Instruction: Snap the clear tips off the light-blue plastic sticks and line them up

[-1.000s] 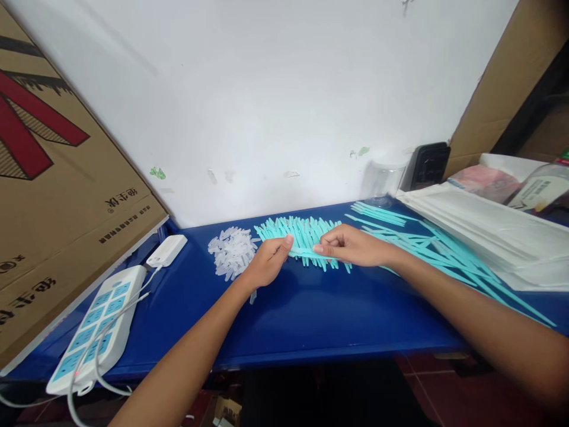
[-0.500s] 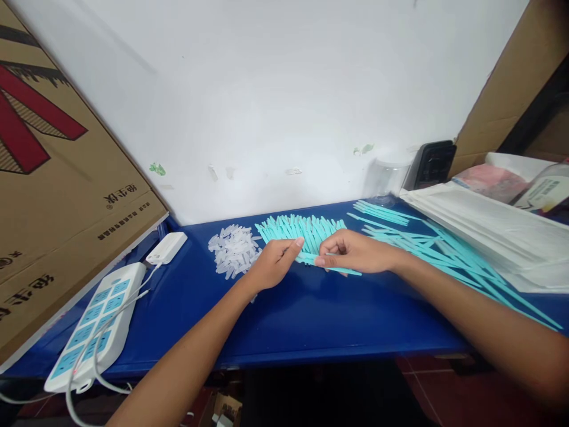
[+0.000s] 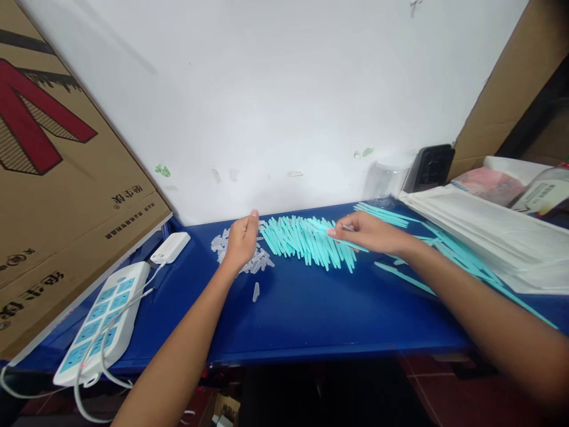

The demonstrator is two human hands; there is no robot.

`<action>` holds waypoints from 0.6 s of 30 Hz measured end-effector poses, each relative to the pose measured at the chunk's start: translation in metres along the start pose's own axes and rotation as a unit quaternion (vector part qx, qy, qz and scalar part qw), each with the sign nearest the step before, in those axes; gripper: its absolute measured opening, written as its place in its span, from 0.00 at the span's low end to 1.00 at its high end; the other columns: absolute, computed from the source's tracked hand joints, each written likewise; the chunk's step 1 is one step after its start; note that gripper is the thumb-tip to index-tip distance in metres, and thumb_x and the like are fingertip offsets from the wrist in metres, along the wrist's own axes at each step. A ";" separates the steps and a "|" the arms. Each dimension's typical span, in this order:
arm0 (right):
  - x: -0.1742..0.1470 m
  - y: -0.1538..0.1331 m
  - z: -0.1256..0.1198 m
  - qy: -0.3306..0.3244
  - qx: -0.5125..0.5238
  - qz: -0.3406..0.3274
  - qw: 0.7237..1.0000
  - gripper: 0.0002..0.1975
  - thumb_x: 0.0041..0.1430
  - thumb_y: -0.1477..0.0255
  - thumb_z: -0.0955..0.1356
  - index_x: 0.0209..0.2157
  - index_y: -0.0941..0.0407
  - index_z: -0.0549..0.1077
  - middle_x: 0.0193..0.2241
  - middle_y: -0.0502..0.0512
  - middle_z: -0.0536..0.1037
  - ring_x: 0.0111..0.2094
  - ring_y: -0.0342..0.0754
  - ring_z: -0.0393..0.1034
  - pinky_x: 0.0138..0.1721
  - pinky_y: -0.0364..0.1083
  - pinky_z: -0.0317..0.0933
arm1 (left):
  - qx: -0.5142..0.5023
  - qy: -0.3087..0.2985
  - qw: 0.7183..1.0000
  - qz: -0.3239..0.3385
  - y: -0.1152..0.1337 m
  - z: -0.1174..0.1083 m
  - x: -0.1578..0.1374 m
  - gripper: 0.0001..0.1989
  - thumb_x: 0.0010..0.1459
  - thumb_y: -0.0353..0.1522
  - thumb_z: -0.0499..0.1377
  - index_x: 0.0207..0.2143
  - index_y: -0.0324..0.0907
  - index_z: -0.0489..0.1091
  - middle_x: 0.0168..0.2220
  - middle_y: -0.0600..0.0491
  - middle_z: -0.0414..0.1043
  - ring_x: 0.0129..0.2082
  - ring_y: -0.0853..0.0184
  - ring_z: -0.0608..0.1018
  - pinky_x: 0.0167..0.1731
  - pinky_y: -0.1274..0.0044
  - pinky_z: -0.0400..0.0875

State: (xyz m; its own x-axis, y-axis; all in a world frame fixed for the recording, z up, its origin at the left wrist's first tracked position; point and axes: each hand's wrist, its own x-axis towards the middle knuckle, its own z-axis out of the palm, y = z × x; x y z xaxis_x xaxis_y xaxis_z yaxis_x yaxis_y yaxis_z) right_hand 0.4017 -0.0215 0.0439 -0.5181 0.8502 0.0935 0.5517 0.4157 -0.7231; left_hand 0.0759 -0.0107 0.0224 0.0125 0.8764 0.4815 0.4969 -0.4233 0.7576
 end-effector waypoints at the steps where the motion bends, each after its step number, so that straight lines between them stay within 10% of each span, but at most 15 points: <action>1: 0.003 0.004 0.002 0.037 -0.042 0.013 0.998 0.28 0.64 0.49 0.67 0.20 0.54 0.61 0.17 0.45 0.56 0.21 0.42 0.49 0.26 0.46 0.44 | 0.030 0.007 0.999 0.011 0.000 0.001 0.000 0.28 0.71 0.52 0.46 0.22 0.45 0.49 0.19 0.58 0.49 0.21 0.70 0.56 0.23 0.75 0.49; 8: 0.016 0.018 0.020 0.155 -0.208 0.130 0.957 0.26 0.65 0.55 0.64 0.18 0.52 0.55 0.15 0.48 0.55 0.20 0.45 0.49 0.27 0.48 0.42 | 0.183 -0.073 0.975 0.105 0.006 0.022 -0.014 0.25 0.73 0.45 0.44 0.23 0.44 0.49 0.18 0.58 0.50 0.20 0.69 0.57 0.27 0.73 0.46; 18: 0.016 0.018 0.020 0.147 -0.234 0.152 0.949 0.19 0.67 0.56 0.65 0.35 0.56 0.76 0.30 0.61 0.80 0.31 0.54 0.73 0.30 0.47 0.54 | 0.237 -0.246 0.932 0.125 0.006 0.012 -0.012 0.24 0.66 0.36 0.51 0.18 0.44 0.47 0.15 0.57 0.47 0.17 0.70 0.52 0.25 0.71 0.43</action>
State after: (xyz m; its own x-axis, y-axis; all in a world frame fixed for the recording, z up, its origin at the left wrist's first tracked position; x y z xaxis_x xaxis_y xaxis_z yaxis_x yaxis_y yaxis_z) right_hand 0.3901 -0.0065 0.0182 -0.1211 0.9787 0.1658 0.9118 0.1757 -0.3712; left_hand 0.0894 -0.0209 0.0156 0.5170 0.8128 0.2685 0.7512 -0.5812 0.3129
